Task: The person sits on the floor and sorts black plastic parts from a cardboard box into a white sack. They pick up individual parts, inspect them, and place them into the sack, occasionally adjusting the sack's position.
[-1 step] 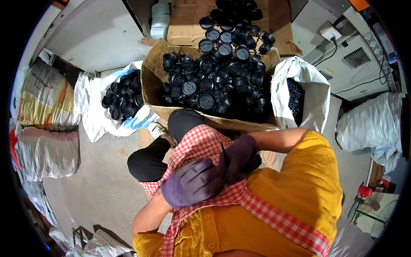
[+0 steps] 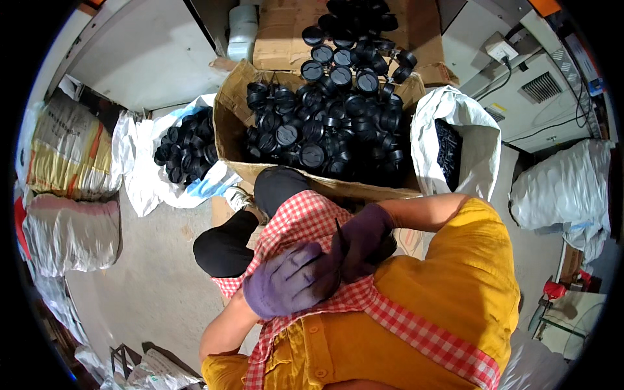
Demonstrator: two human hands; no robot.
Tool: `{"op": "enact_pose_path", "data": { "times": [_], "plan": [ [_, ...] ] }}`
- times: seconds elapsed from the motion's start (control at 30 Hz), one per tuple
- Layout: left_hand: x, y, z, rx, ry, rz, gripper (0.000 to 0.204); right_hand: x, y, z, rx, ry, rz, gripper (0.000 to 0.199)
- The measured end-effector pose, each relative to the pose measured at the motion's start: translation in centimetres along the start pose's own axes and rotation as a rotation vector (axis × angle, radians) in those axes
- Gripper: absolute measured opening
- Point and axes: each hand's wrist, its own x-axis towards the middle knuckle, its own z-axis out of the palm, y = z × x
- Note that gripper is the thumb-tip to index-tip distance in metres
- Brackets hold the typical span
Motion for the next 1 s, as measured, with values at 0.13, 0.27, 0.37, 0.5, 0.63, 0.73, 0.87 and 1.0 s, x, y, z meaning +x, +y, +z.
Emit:
{"op": "enact_pose_path", "data": {
  "times": [0.13, 0.27, 0.37, 0.5, 0.63, 0.73, 0.87, 1.0],
  "plan": [
    [-6.2, -0.9, -4.1, -0.051, 0.007, -0.19, 0.019, -4.6, 0.8, -3.1, -0.042, 0.153, 0.246, 0.019],
    [-11.3, -0.3, -3.4, -0.558, 1.035, -1.007, 0.044, -5.3, 8.7, -6.1, -0.169, 0.752, -0.21, 0.022],
    [-3.7, -2.1, -0.1, -0.976, 0.659, -1.068, 0.034, 1.9, 2.1, -5.4, 0.054, 0.716, -1.113, 0.03],
    [0.2, -3.2, 5.9, -0.601, 0.583, -0.868, 0.033, 5.2, -1.8, -5.9, 0.181, 0.751, -1.441, 0.02],
    [0.8, -5.8, 5.9, -0.625, 0.653, -0.891, 0.042, 1.6, -2.2, -8.1, -1.228, 1.599, -0.872, 0.021],
    [1.4, -7.4, 5.5, -0.107, 0.359, -0.758, 0.051, 4.2, 1.1, -11.0, -1.074, 1.772, -0.918, 0.022],
    [1.3, -7.1, 3.8, 0.029, 0.268, -0.886, 0.053, 3.8, 1.4, -15.0, -1.112, 1.768, -0.424, 0.02],
    [-2.7, -11.6, -1.6, 0.16, 0.614, -0.87, 0.046, -3.6, 9.6, -21.6, -0.896, 2.283, 0.101, 0.02]
  ]
}}
